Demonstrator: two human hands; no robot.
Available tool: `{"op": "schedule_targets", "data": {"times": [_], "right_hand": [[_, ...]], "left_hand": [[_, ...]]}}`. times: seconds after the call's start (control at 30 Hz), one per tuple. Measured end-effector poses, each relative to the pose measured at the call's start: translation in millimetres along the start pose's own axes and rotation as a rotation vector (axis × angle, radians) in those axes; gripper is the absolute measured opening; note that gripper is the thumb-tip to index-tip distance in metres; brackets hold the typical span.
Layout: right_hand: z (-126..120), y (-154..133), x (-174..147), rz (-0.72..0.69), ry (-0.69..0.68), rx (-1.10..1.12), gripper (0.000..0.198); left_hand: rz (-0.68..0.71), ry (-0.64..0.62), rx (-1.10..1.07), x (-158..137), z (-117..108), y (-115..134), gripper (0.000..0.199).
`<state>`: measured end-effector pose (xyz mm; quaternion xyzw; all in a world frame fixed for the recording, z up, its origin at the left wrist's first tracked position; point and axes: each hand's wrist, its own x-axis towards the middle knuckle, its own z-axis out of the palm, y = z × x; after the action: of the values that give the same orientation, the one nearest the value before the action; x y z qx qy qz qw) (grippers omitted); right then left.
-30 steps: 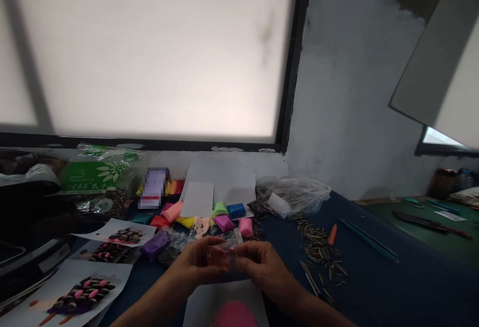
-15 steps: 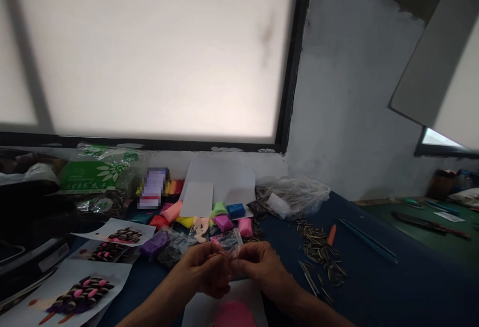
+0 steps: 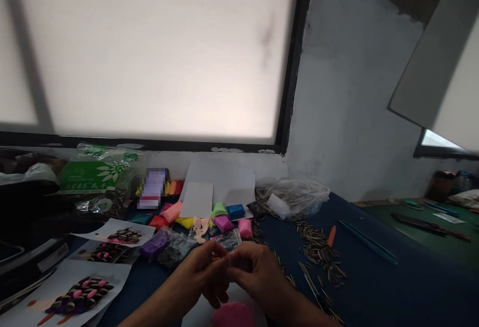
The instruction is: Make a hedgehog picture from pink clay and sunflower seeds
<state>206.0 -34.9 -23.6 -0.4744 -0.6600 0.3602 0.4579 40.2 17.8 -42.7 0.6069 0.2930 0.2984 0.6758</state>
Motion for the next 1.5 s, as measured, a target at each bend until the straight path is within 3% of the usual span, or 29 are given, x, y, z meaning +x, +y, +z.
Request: {"op": "schedule_targets", "data": {"times": [0.17, 0.27, 0.43, 0.7, 0.87, 0.93, 1.1, 1.23, 1.33, 1.5], "right_hand": [[0.0, 2.4, 2.1, -0.046, 0.032, -0.111, 0.014], [0.2, 3.2, 3.8, -0.126, 0.018, -0.187, 0.017], [0.2, 2.6, 4.0, -0.164, 0.057, -0.168, 0.016], [2.3, -2.4, 3.1, -0.118, 0.06, -0.025, 0.017], [1.1, -9.9, 1.7, -0.29, 0.187, -0.002, 0.011], [-1.4, -11.4, 1.6, -0.244, 0.169, 0.073, 0.015], [-7.0, -3.5, -4.4, 0.103, 0.08, 0.253, 0.037], [-10.0, 6.2, -18.8, 0.24, 0.049, 0.324, 0.046], [-11.9, 10.4, -30.1, 0.295, 0.019, 0.337, 0.04], [-12.0, 3.2, -38.4, 0.23, 0.013, 0.232, 0.035]], "left_hand": [[0.005, -0.056, 0.05, 2.2, -10.0, 5.3, 0.068], [0.029, -0.058, 0.066, 3.1, -17.8, 4.4, 0.057], [0.067, -0.056, 0.067, 0.4, -20.1, 4.0, 0.053], [0.107, 0.022, 0.128, -3.7, -13.7, 11.8, 0.039], [0.127, 0.147, 0.265, -1.3, -22.2, 17.0, 0.019], [0.151, 0.209, 0.343, 0.5, -30.7, 15.3, 0.024], [0.178, 0.432, 0.604, 0.8, -53.4, 2.2, 0.029], [0.253, 0.552, 0.725, -2.9, -53.5, 3.2, 0.045], [0.294, 0.474, 0.697, -4.0, -35.4, 11.6, 0.039], [0.091, 0.09, 0.477, -3.4, 5.8, 17.3, 0.059]]}}
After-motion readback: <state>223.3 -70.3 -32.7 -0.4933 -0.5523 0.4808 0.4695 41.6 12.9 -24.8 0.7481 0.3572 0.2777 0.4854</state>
